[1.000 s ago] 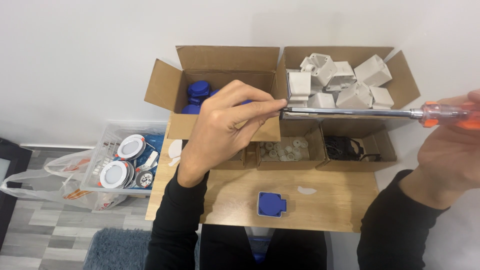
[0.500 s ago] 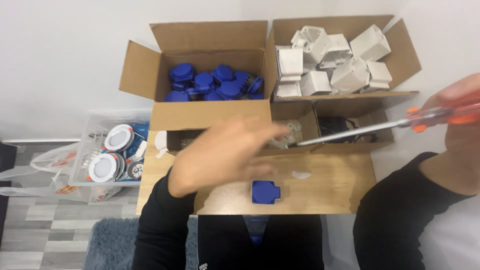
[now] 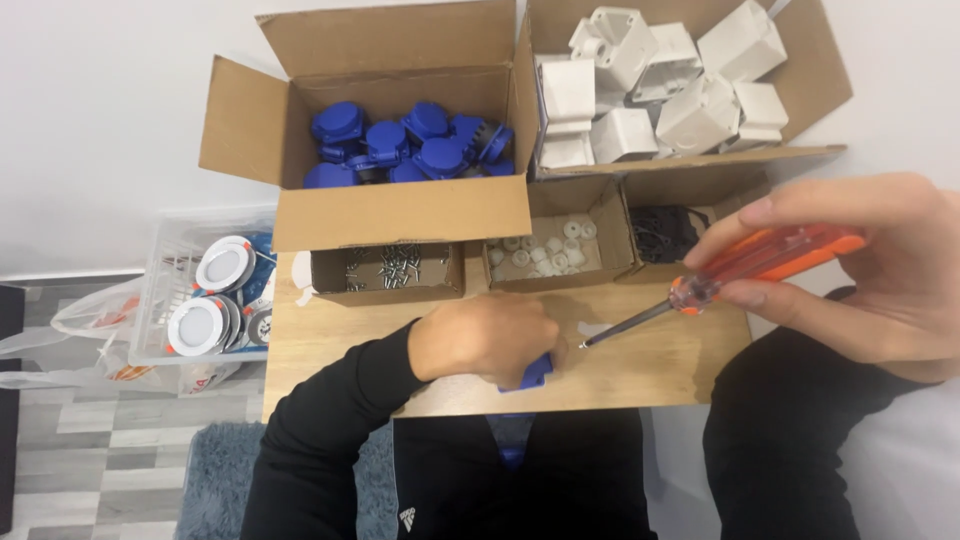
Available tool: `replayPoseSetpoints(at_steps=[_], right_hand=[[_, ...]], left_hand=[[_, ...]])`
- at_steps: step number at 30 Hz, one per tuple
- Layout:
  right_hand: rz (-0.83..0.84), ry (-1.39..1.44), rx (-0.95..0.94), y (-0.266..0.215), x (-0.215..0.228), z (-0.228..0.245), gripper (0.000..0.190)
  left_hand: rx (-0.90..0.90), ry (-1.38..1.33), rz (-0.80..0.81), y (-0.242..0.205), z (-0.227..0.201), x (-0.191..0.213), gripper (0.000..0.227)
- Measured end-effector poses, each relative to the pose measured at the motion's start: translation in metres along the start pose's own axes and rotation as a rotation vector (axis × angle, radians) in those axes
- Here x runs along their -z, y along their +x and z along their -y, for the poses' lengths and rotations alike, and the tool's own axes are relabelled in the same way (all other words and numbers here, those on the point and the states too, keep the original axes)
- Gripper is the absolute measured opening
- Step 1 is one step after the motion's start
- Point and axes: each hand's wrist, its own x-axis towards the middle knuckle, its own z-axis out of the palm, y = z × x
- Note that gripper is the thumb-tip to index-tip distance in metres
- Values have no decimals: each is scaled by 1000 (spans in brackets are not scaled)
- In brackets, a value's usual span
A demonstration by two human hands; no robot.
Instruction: The person assembles an electrical junction box by placing a blue plastic cover onto a white base. They then use a screwdriver to secure the cover with multiple screws, tightening each one in sequence.
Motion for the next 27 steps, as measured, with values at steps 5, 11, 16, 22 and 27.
replayPoseSetpoints(at_steps=[5,11,16,22,27], right_hand=[[13,-2,-22,6,-5,0,49],[-44,9,4,21,-26,10,43],[142,-271,-303,40,-32,22,15],[241,-300,-141,45,-44,8,21],[358,-320,-305,50,-50,2,24]], left_hand=[[164,20,-89,5,3,-5,9],[305,-22,-133,5,8,-2,24],[318,-32,-147,2,9,1,37],[290,-22,-174,-26,8,12,32],[290,-36,-148,-30,4,15,23]])
